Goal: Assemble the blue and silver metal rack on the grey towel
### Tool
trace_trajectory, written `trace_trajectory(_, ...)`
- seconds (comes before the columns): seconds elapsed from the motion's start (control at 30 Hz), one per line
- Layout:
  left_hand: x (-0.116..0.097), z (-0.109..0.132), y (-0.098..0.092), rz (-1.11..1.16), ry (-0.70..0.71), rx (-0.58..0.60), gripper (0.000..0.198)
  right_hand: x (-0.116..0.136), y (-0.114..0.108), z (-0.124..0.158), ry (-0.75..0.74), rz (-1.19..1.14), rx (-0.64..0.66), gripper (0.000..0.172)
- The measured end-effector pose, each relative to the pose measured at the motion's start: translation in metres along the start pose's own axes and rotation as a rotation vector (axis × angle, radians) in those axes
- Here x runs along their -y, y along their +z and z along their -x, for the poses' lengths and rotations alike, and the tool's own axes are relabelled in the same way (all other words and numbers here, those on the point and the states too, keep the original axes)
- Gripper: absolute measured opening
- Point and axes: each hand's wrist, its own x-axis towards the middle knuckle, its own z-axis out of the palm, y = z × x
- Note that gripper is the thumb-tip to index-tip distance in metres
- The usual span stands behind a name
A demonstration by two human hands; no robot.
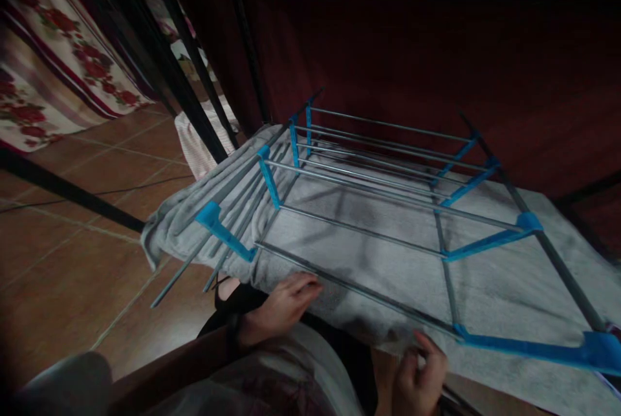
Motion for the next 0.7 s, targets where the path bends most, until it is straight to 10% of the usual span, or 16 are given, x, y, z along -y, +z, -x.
trace_trajectory(0.27, 0.076, 0.097, -0.044, 0.005, -0.67, -0.575, 0.024, 0.133, 0.128, -0.037, -0.456, 0.002, 0.624, 0.04)
trace_trajectory(0.47, 0.113, 0.081, -0.029, 0.236, -0.737, -0.496, 0.034, 0.192, 0.202, -0.043, -0.653, 0.265, 0.941, 0.041)
trace_trajectory(0.7, 0.124, 0.069, -0.018, 0.254, -0.797, -0.455, 0.016, 0.21, 0.217, -0.048, -0.681, 0.461, 1.096, 0.057)
